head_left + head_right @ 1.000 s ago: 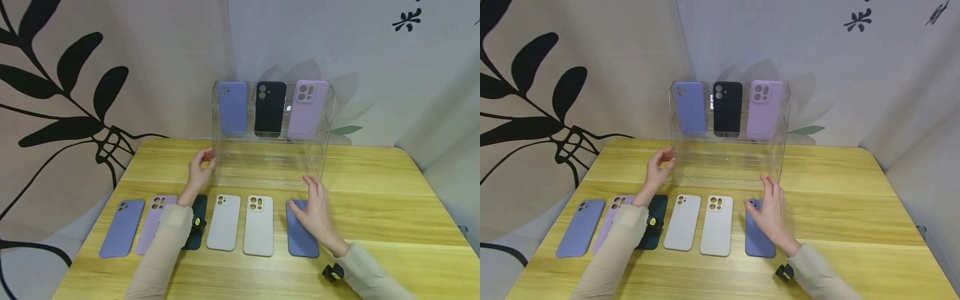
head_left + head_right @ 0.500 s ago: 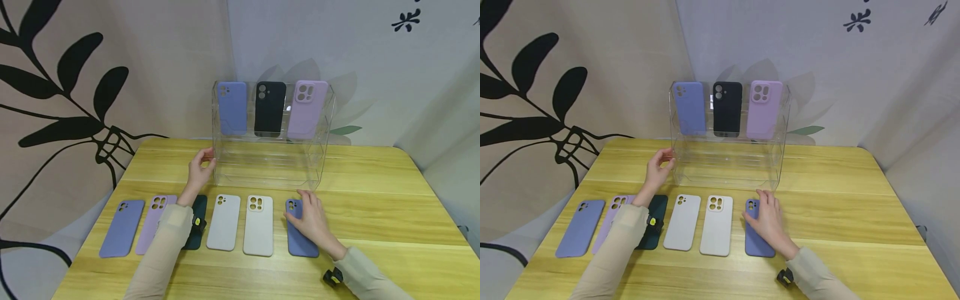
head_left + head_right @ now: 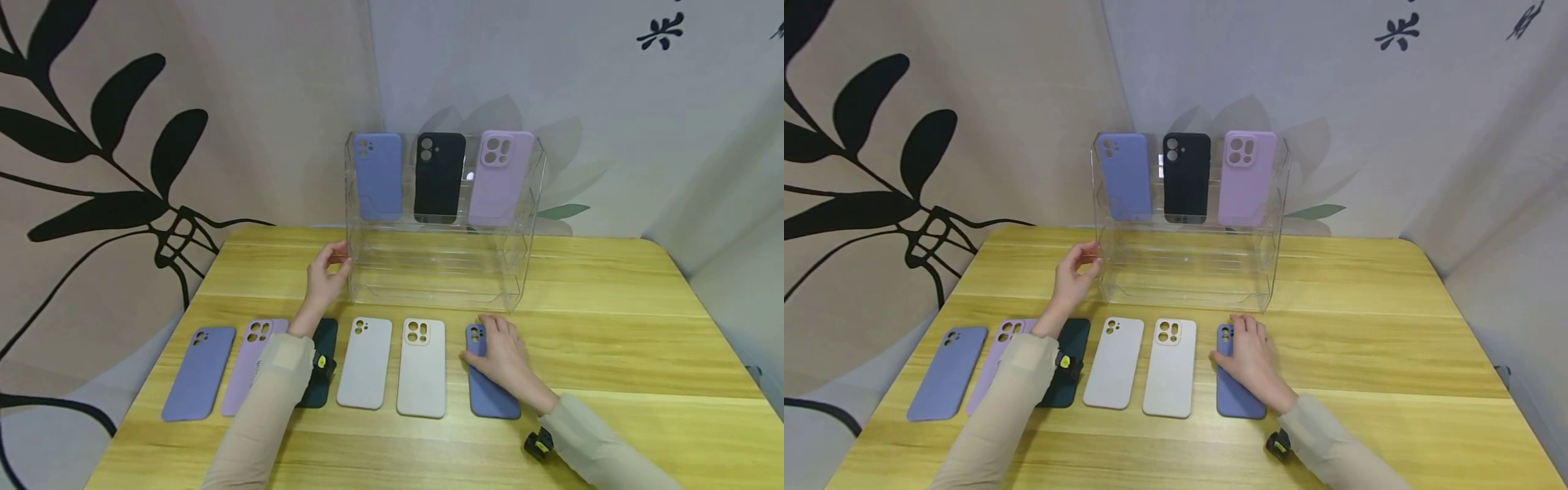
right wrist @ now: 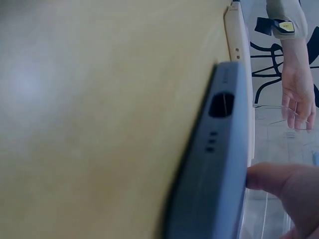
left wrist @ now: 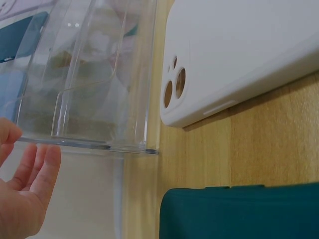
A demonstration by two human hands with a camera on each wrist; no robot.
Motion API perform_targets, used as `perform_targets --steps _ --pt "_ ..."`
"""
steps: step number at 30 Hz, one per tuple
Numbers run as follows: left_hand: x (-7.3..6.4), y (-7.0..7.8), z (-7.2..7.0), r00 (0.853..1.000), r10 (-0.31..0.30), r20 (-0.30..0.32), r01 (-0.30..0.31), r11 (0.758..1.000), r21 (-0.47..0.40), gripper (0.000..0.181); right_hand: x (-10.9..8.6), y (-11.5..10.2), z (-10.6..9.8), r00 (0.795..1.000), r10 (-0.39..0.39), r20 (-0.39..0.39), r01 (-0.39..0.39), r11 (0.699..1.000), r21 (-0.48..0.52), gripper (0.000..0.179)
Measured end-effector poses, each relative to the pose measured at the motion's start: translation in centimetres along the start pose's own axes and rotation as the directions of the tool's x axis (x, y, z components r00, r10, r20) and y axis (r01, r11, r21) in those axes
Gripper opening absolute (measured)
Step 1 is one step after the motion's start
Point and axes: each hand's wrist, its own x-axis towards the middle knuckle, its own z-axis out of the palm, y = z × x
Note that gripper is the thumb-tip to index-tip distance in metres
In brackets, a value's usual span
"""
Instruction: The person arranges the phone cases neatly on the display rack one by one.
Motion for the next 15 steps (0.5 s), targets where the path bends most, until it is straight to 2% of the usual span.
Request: perform_targets --steps 7,12,15 --pt "0.02 -0.01 -0.04 1.0 0.008 0.0 -0.008 1.0 -0.001 0.027 0.46 -0.24 0.09 0.999 0.027 0.031 -0.027 1.0 -0.004 0.068" --pt "0.08 -0.12 -0.09 1.0 0.012 0.006 -0.012 1.0 -0.002 0.026 0.42 -0.21 0.21 1.0 0.015 0.009 -0.015 0.999 0.031 0.064" --pt "0.11 -0.15 -0.1 1.0 0.021 0.004 -0.021 1.0 0.003 0.026 0.32 -0.26 0.17 1.0 -0.017 -0.025 0.018 0.999 0.042 0.063"
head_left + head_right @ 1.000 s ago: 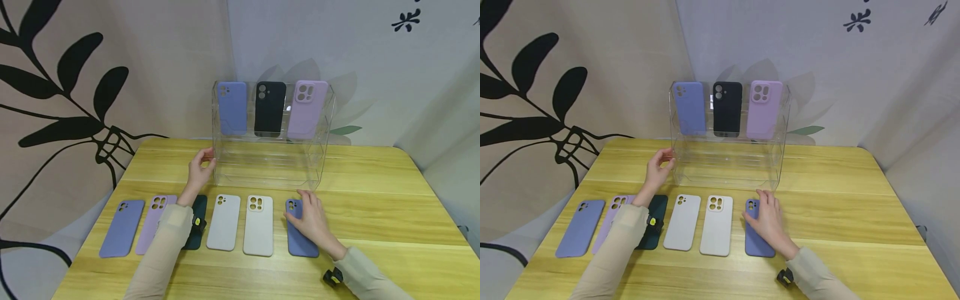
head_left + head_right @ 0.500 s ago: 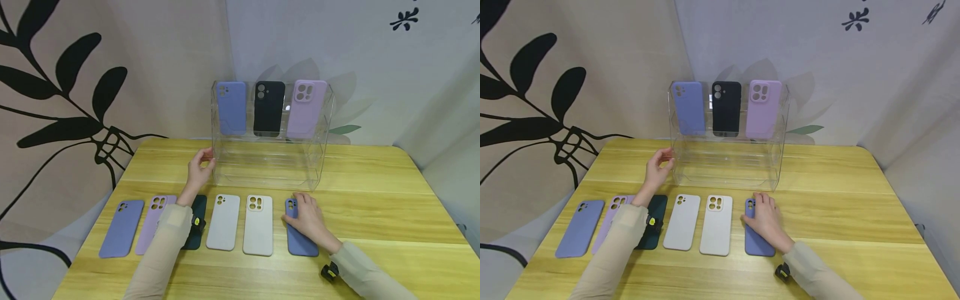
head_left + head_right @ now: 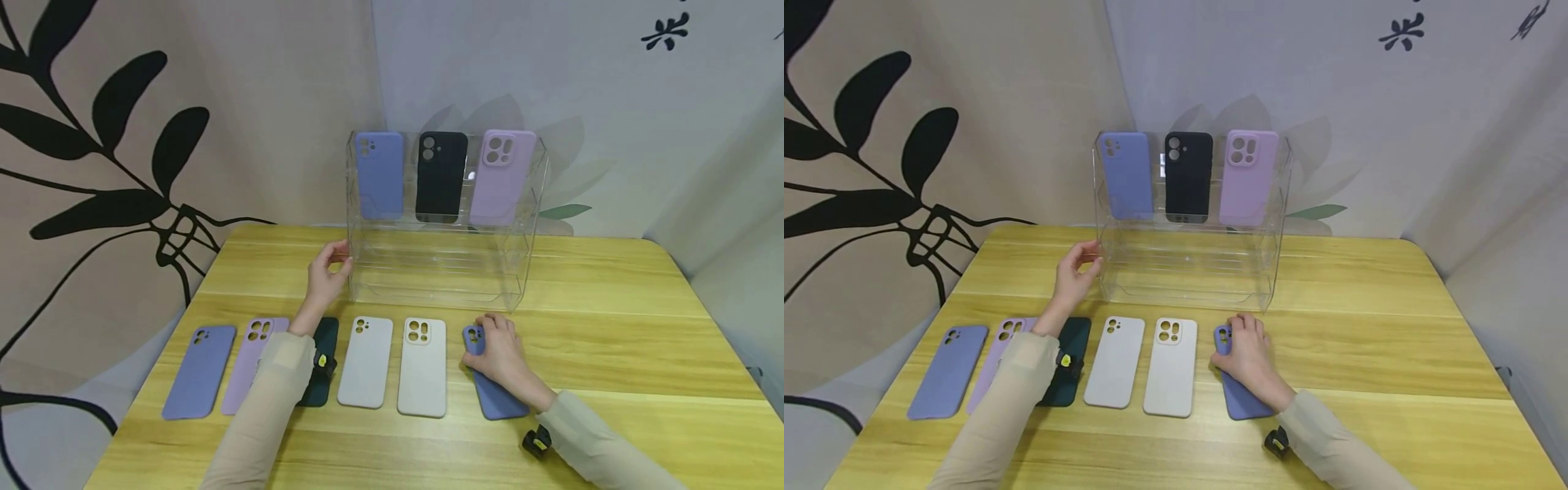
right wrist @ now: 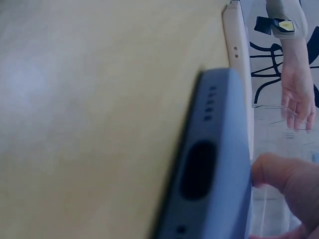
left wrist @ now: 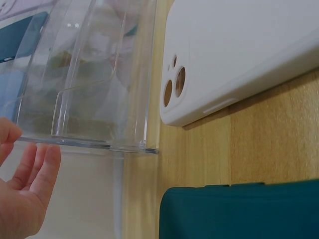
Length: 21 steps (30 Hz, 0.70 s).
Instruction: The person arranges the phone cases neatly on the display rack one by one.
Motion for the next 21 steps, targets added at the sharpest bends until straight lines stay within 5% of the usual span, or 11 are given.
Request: perform_targets --steps 7,15,21 --pt "0.0 -0.1 0.0 1.0 0.02 0.004 -0.021 1.0 0.012 0.026 0.1 -0.6 -0.8 0.977 -0.149 -0.152 0.157 0.987 0.044 0.064" --pt "0.0 -0.1 0.0 1.0 0.003 -0.003 -0.003 1.0 0.007 0.026 0.8 -2.1 -2.5 0.902 -0.296 -0.315 0.336 0.938 0.082 0.064" --pt "0.0 0.0 0.0 1.0 -0.021 0.002 0.021 1.0 -0.009 0.027 1.5 -3.0 -3.5 0.863 -0.34 -0.374 0.398 0.913 0.088 0.063"
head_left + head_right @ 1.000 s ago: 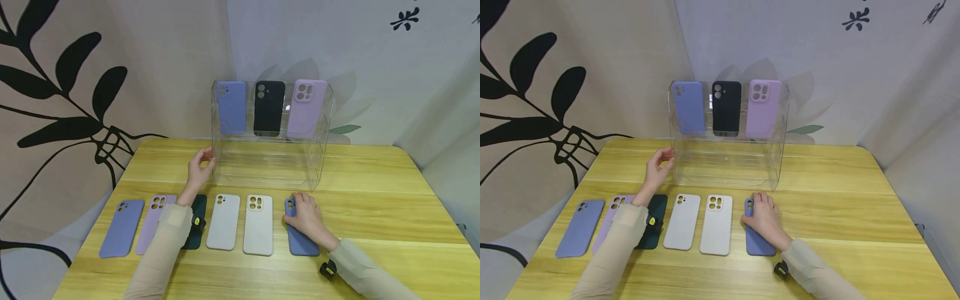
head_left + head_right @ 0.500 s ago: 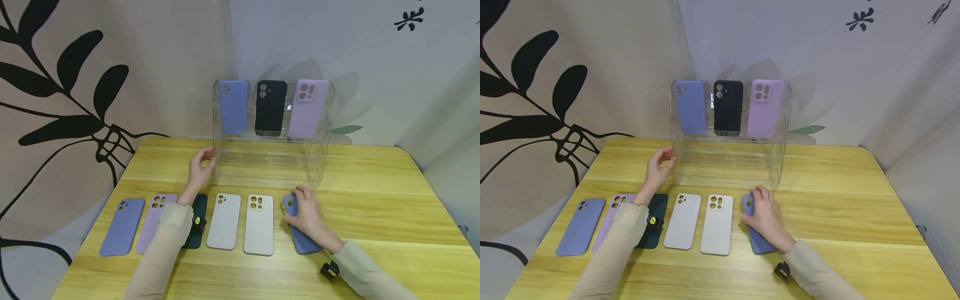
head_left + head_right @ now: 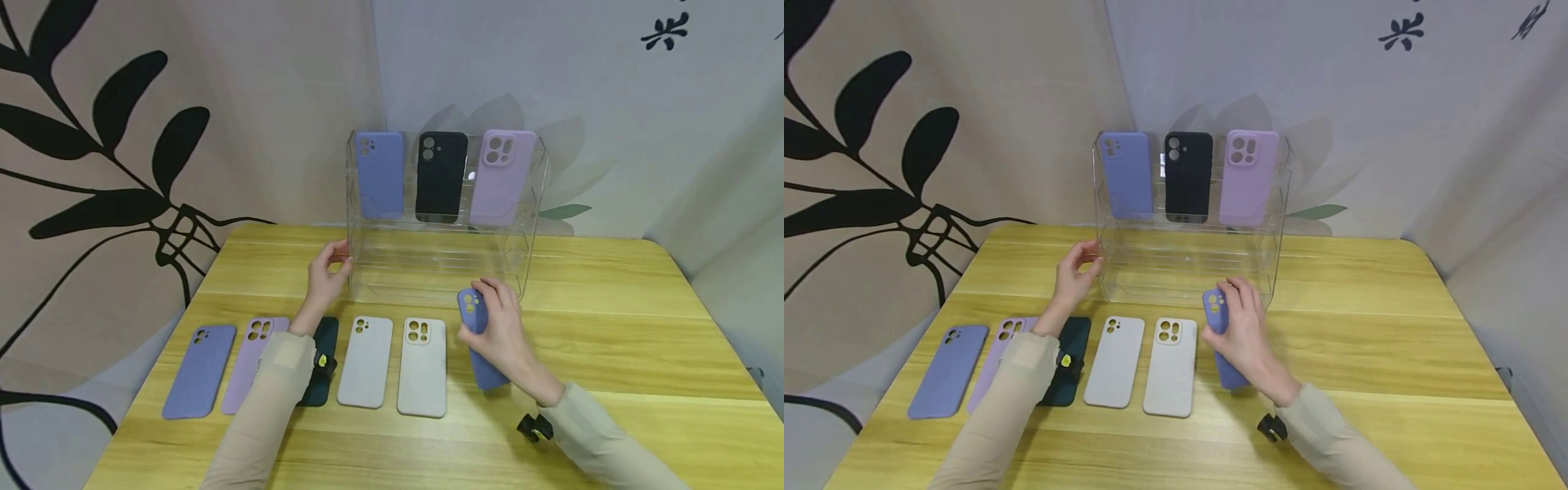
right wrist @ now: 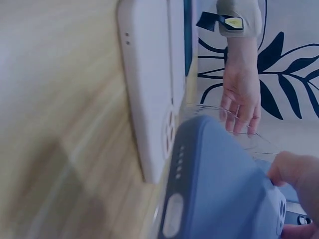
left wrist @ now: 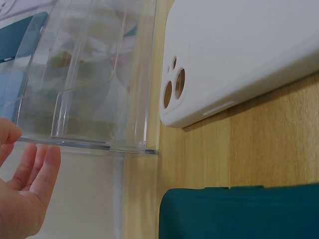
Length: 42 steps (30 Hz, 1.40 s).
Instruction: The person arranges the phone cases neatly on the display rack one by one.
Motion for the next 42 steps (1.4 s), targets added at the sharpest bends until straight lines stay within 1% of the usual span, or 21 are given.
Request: perform_targets --steps 5,14,22,29,34,42 --pt "-0.1 0.0 -0.1 1.0 -0.007 0.002 0.007 1.0 -0.004 0.027 0.9 -0.2 -0.1 0.999 -0.037 -0.036 0.037 0.999 0.005 0.063" --pt "0.0 0.0 -0.1 0.999 0.036 0.003 -0.037 0.999 0.02 0.027 2.2 -0.3 -0.2 0.995 -0.06 -0.081 0.062 0.998 0.026 0.062" --pt "0.0 0.1 0.0 0.999 0.037 0.0 -0.037 0.999 0.025 0.026 3.5 -0.5 0.0 0.982 -0.125 -0.143 0.129 0.991 0.023 0.059" --pt "-0.1 0.1 0.0 1.0 0.023 -0.003 -0.023 0.999 0.027 0.027 4.9 -1.2 0.5 0.978 -0.141 -0.153 0.148 0.988 0.037 0.058" --pt "-0.1 0.1 0.0 0.999 0.032 -0.001 -0.032 0.999 0.029 0.027 5.9 -1.6 1.1 0.975 -0.157 -0.155 0.165 0.985 0.044 0.059" --pt "-0.1 -0.1 0.0 0.999 0.034 -0.005 -0.034 0.999 0.02 0.027 7.5 -2.2 2.1 0.964 -0.197 -0.177 0.211 0.975 0.066 0.057"
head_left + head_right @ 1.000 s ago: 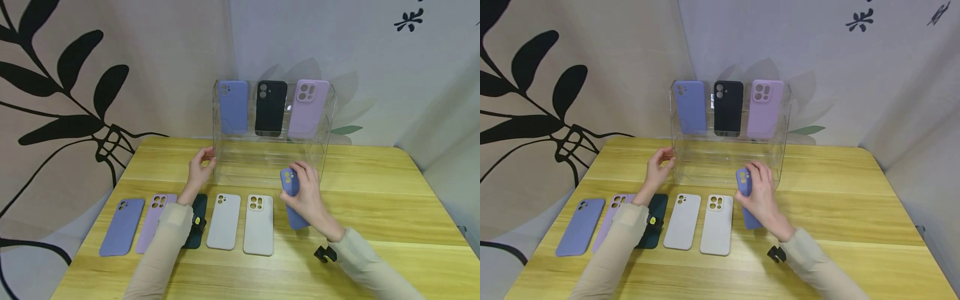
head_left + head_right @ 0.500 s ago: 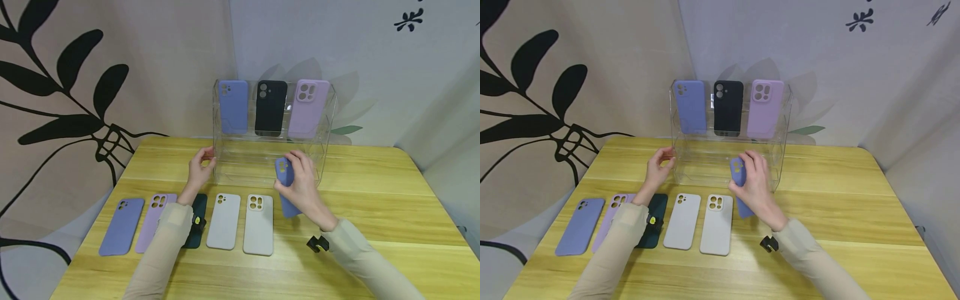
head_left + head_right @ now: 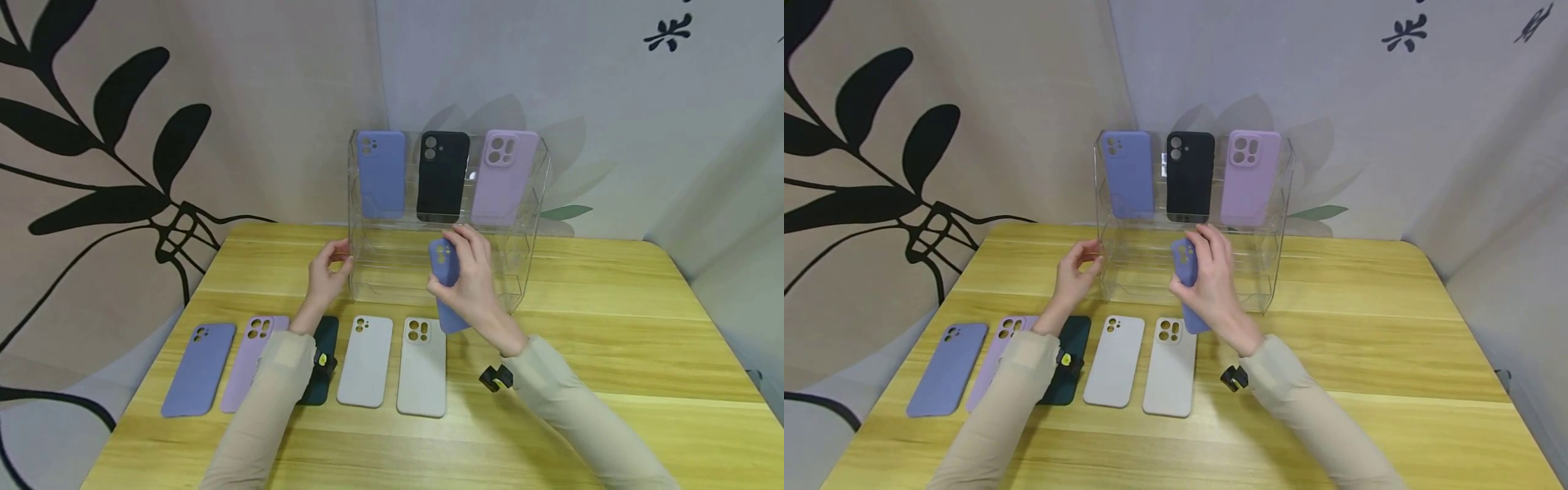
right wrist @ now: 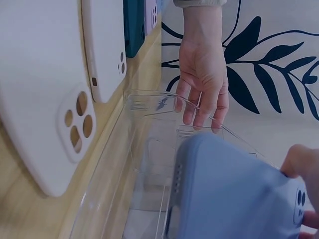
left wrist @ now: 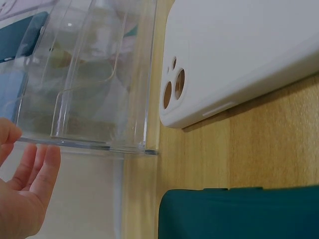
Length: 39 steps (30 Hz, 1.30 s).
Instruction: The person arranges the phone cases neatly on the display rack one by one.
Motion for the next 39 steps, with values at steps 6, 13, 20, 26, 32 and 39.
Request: perform_targets --steps 6,13,20,26,32,39 --pt "0.0 0.0 0.0 1.0 -0.004 -0.005 0.004 1.0 0.004 0.027 1.1 0.2 1.3 0.999 -0.044 -0.023 0.044 0.999 0.009 0.057" --pt "0.1 -0.6 -0.1 1.0 0.017 -0.006 -0.017 1.0 -0.003 0.027 2.8 0.1 3.1 0.993 -0.088 -0.074 0.087 0.996 -0.009 0.058" --pt "0.2 -0.8 0.0 0.999 0.04 -0.003 -0.04 0.999 0.01 0.027 5.1 -0.5 4.7 0.985 -0.112 -0.135 0.112 0.994 -0.01 0.059" --pt "0.2 0.0 0.0 0.999 0.05 0.006 -0.05 0.999 0.006 0.026 7.3 -0.5 5.9 0.979 -0.126 -0.16 0.126 0.992 -0.012 0.06" --pt "0.2 0.0 0.0 0.998 0.061 0.004 -0.061 0.998 0.004 0.026 9.0 -0.3 7.4 0.978 -0.122 -0.169 0.117 0.992 -0.041 0.06" --pt "0.1 -0.1 0.0 0.998 0.067 0.004 -0.067 0.998 0.007 0.026 10.4 -0.3 9.1 0.971 -0.11 -0.214 0.094 0.992 -0.085 0.058"
